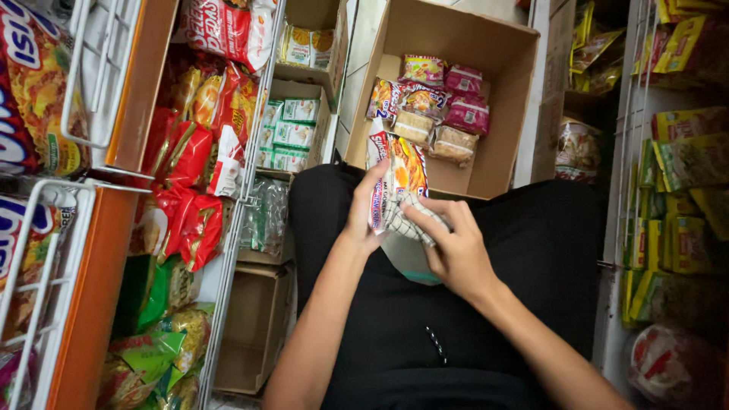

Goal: The person wipes individual packets of instant noodles with a cloth before placing them into a cardboard box and then returns them to the store shelf.

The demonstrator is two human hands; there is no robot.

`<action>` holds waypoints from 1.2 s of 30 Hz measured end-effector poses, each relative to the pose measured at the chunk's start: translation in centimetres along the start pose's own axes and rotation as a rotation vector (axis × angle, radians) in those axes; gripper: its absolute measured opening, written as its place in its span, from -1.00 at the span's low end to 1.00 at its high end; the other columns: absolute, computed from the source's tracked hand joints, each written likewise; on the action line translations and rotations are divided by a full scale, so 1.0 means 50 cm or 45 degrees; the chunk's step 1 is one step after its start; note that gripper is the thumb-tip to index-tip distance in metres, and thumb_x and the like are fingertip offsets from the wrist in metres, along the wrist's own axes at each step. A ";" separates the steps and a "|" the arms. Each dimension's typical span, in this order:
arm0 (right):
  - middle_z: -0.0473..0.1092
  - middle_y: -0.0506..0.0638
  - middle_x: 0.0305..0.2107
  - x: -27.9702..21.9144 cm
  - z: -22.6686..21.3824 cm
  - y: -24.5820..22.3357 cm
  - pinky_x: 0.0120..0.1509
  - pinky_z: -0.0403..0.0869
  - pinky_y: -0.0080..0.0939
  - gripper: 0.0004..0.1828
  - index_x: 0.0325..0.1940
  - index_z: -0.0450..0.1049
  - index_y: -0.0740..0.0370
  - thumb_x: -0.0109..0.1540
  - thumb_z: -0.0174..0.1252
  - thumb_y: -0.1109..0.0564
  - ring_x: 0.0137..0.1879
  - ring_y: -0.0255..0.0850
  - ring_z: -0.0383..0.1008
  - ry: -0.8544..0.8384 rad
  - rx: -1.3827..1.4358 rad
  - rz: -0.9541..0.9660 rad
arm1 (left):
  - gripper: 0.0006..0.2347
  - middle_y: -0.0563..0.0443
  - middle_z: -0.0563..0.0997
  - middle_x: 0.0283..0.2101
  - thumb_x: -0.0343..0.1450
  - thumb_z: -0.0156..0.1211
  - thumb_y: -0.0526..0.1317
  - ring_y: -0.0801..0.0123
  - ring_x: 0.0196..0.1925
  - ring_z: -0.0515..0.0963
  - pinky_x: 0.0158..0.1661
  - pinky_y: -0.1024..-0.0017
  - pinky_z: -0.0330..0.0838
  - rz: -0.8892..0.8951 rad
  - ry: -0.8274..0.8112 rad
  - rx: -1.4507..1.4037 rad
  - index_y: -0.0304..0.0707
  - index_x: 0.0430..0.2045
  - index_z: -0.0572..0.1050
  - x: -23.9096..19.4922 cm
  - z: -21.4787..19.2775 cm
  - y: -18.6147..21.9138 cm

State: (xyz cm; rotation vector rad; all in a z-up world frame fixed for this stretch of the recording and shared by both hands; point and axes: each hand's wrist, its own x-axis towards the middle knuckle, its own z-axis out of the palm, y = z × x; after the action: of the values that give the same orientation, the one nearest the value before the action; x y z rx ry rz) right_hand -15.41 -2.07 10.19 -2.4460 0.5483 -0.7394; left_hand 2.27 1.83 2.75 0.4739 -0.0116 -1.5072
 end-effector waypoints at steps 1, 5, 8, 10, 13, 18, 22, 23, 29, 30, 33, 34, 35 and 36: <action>0.44 0.19 0.01 0.009 -0.004 0.001 0.15 0.46 -0.01 -0.31 0.22 0.51 0.07 0.00 0.22 0.41 0.05 0.10 0.43 0.019 -0.049 0.002 | -0.59 -0.14 0.64 -0.10 0.50 0.10 0.03 0.25 -0.12 0.68 -0.05 0.28 0.60 0.001 0.011 0.043 -0.36 0.06 0.46 -0.001 0.003 0.001; 0.44 0.15 0.01 0.070 -0.024 0.033 0.13 0.43 0.01 -0.36 0.23 0.50 0.07 0.06 0.27 0.38 0.03 0.10 0.41 0.154 -0.195 0.031 | -0.60 -0.16 0.64 -0.05 0.53 0.09 -0.01 0.23 -0.08 0.67 -0.01 0.26 0.58 -0.042 -0.081 0.129 -0.37 0.11 0.45 -0.010 0.014 -0.002; 0.45 0.10 0.04 0.110 -0.037 0.050 0.15 0.44 -0.01 -0.39 0.28 0.49 0.04 0.15 0.29 0.37 0.04 0.07 0.42 0.228 -0.220 0.080 | -0.60 -0.16 0.64 -0.02 0.51 0.07 -0.04 0.25 -0.05 0.67 0.02 0.28 0.57 -0.112 -0.089 0.134 -0.38 0.12 0.44 -0.013 0.020 -0.010; 0.44 0.09 0.05 0.114 -0.040 0.045 0.15 0.43 0.00 -0.36 0.28 0.50 0.03 0.12 0.29 0.37 0.04 0.08 0.41 0.210 -0.242 0.074 | -0.60 -0.15 0.63 -0.02 0.49 0.07 -0.04 0.25 -0.05 0.67 0.02 0.28 0.58 -0.093 -0.079 0.129 -0.35 0.11 0.43 -0.015 0.019 -0.014; 0.41 0.12 0.01 0.076 -0.032 0.013 0.10 0.40 0.04 -0.28 0.24 0.52 0.01 -0.02 0.28 0.36 0.01 0.12 0.38 0.088 -0.257 0.002 | -0.61 -0.17 0.62 -0.08 0.52 0.08 -0.01 0.21 -0.10 0.67 -0.03 0.26 0.58 0.026 -0.108 0.085 -0.34 0.10 0.42 -0.013 0.008 -0.014; 0.41 0.11 0.02 0.022 -0.006 -0.026 0.11 0.41 0.04 -0.26 0.23 0.53 -0.04 -0.06 0.27 0.32 0.01 0.07 0.38 -0.035 -0.130 -0.073 | -0.56 -0.13 0.65 -0.09 0.48 0.07 0.05 0.22 -0.09 0.66 -0.01 0.27 0.57 0.088 0.013 -0.039 -0.32 0.09 0.44 0.001 -0.017 -0.002; 0.41 0.11 0.05 0.074 -0.011 -0.005 0.15 0.39 0.06 -0.28 0.22 0.51 0.00 -0.05 0.23 0.35 0.11 0.12 0.39 0.096 -0.227 -0.046 | -0.54 -0.12 0.63 -0.10 0.49 0.07 0.07 0.23 -0.09 0.65 -0.04 0.24 0.56 0.119 0.130 0.098 -0.30 0.13 0.44 0.005 -0.011 -0.011; 0.41 0.12 0.05 0.096 -0.014 0.004 0.17 0.38 0.07 -0.29 0.22 0.50 0.02 -0.04 0.22 0.35 0.13 0.14 0.39 0.124 -0.251 -0.041 | -0.53 -0.14 0.63 -0.09 0.49 0.07 0.09 0.20 -0.10 0.65 -0.04 0.21 0.56 0.093 0.076 0.061 -0.31 0.13 0.43 0.001 -0.007 -0.014; 0.41 0.14 -0.06 0.194 -0.050 0.096 0.18 0.41 0.05 -0.52 0.20 0.48 0.10 0.19 0.19 0.32 0.07 0.14 0.40 -0.107 -0.064 0.036 | -0.51 -0.22 0.61 0.05 0.48 0.09 -0.01 0.15 0.02 0.65 0.06 0.18 0.56 -0.002 -0.028 0.181 -0.42 0.19 0.38 -0.020 0.011 0.000; 0.41 0.14 -0.07 0.193 -0.052 0.113 0.19 0.41 0.06 -0.53 0.20 0.47 0.11 0.21 0.18 0.32 0.07 0.14 0.41 -0.150 -0.016 0.015 | -0.51 -0.23 0.60 0.06 0.47 0.09 -0.01 0.14 0.03 0.65 0.07 0.17 0.56 -0.009 -0.028 0.198 -0.42 0.20 0.37 -0.025 0.014 0.003; 0.44 0.20 -0.11 0.175 -0.035 0.162 0.14 0.43 0.05 -0.50 0.21 0.50 0.11 0.18 0.15 0.33 0.04 0.19 0.44 -0.247 -0.106 0.130 | -0.49 -0.25 0.59 0.11 0.47 0.12 -0.05 0.14 0.08 0.64 0.13 0.20 0.53 -0.039 -0.056 0.134 -0.46 0.24 0.34 -0.035 0.018 0.012; 0.45 0.21 -0.08 0.166 -0.027 0.178 0.16 0.44 0.01 -0.54 0.21 0.47 0.15 0.21 0.14 0.31 0.07 0.15 0.46 -0.182 -0.009 0.135 | -0.49 -0.25 0.59 0.10 0.47 0.11 -0.04 0.13 0.08 0.63 0.12 0.19 0.53 -0.023 -0.050 0.137 -0.46 0.24 0.34 -0.034 0.020 0.012; 0.47 0.21 -0.05 0.151 -0.018 0.189 0.19 0.44 -0.03 -0.57 0.21 0.45 0.19 0.23 0.14 0.29 0.10 0.10 0.49 -0.118 0.088 0.139 | -0.48 -0.25 0.58 0.10 0.47 0.11 -0.03 0.13 0.07 0.63 0.11 0.17 0.53 -0.006 -0.045 0.141 -0.45 0.24 0.33 -0.031 0.020 0.011; 0.48 0.22 -0.02 0.135 -0.006 0.197 0.22 0.45 -0.07 -0.60 0.20 0.43 0.23 0.26 0.14 0.27 0.13 0.06 0.51 -0.056 0.189 0.143 | -0.48 -0.25 0.58 0.10 0.47 0.10 -0.03 0.13 0.07 0.63 0.11 0.16 0.52 0.013 -0.035 0.144 -0.45 0.24 0.33 -0.031 0.019 0.010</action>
State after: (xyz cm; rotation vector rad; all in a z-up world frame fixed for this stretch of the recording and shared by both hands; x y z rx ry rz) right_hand -12.57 -13.33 7.27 -2.2694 0.5868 -0.6553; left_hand 2.36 3.01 4.19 0.5425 -0.1213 -1.5085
